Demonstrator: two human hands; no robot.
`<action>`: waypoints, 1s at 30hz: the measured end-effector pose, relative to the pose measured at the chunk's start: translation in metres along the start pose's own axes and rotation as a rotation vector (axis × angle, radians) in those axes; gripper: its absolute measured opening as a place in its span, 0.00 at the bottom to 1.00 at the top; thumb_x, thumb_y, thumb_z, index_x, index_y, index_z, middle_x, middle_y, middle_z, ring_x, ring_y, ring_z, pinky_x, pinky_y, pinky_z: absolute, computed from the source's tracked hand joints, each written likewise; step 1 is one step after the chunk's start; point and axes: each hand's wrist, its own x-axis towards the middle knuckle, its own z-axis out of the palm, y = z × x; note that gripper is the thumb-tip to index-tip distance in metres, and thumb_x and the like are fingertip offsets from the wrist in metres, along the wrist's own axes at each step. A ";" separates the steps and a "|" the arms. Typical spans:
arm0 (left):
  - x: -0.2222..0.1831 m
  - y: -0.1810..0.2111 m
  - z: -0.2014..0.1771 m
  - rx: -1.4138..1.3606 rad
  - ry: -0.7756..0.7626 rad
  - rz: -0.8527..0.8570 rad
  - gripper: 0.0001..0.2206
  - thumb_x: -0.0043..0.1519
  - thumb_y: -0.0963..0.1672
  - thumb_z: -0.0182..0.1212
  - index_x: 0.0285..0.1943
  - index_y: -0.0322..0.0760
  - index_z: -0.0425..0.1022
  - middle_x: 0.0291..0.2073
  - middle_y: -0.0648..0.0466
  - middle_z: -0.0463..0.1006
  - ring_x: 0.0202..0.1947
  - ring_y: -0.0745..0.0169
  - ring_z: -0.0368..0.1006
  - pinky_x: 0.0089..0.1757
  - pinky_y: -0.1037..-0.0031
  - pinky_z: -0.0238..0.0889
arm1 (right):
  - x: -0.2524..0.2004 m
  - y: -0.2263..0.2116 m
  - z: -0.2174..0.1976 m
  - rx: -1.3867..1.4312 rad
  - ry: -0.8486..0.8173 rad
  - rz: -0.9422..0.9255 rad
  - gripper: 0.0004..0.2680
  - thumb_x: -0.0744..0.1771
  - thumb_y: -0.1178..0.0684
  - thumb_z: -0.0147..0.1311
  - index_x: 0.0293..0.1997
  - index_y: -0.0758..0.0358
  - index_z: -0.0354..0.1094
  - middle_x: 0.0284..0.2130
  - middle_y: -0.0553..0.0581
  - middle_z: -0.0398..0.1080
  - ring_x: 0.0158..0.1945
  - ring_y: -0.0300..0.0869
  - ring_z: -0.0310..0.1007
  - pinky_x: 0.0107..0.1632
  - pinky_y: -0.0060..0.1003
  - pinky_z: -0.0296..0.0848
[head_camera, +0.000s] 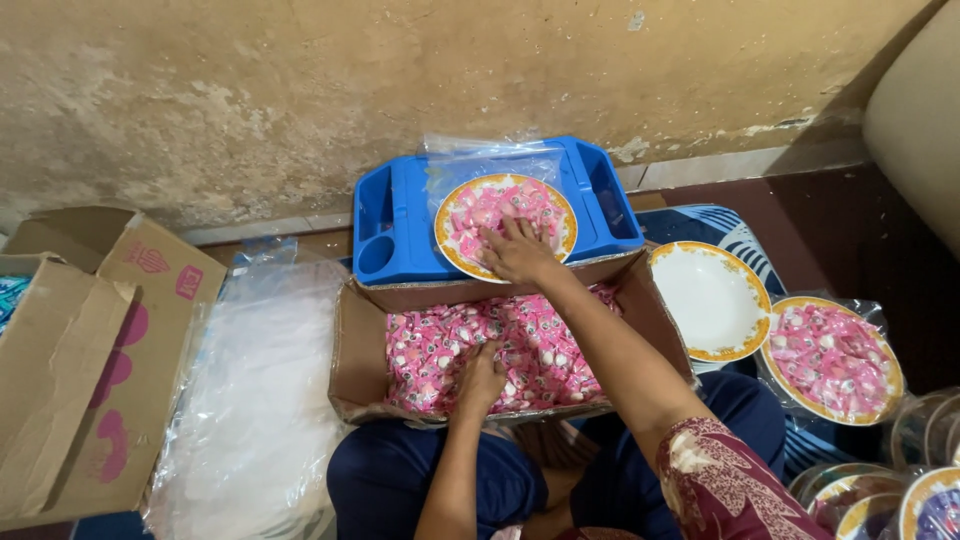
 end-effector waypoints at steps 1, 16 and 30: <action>-0.001 0.000 -0.001 -0.009 0.000 0.000 0.18 0.60 0.43 0.52 0.61 0.53 0.72 0.52 0.47 0.74 0.58 0.39 0.72 0.53 0.51 0.69 | -0.004 -0.002 -0.003 -0.005 -0.002 -0.010 0.23 0.71 0.32 0.27 0.76 0.38 0.47 0.75 0.62 0.42 0.77 0.63 0.37 0.71 0.74 0.37; 0.003 -0.005 0.002 0.006 -0.113 -0.121 0.18 0.60 0.45 0.53 0.60 0.56 0.73 0.48 0.48 0.77 0.54 0.42 0.76 0.52 0.53 0.71 | -0.077 0.082 0.132 0.437 0.918 -0.218 0.08 0.65 0.59 0.52 0.36 0.45 0.75 0.31 0.47 0.73 0.40 0.46 0.74 0.49 0.41 0.69; 0.011 -0.022 0.021 0.221 -0.338 -0.239 0.25 0.61 0.45 0.53 0.71 0.59 0.67 0.68 0.37 0.63 0.71 0.26 0.53 0.59 0.37 0.58 | -0.083 0.096 0.238 0.111 -0.474 0.168 0.26 0.63 0.45 0.55 0.71 0.48 0.58 0.61 0.70 0.66 0.67 0.66 0.62 0.62 0.63 0.64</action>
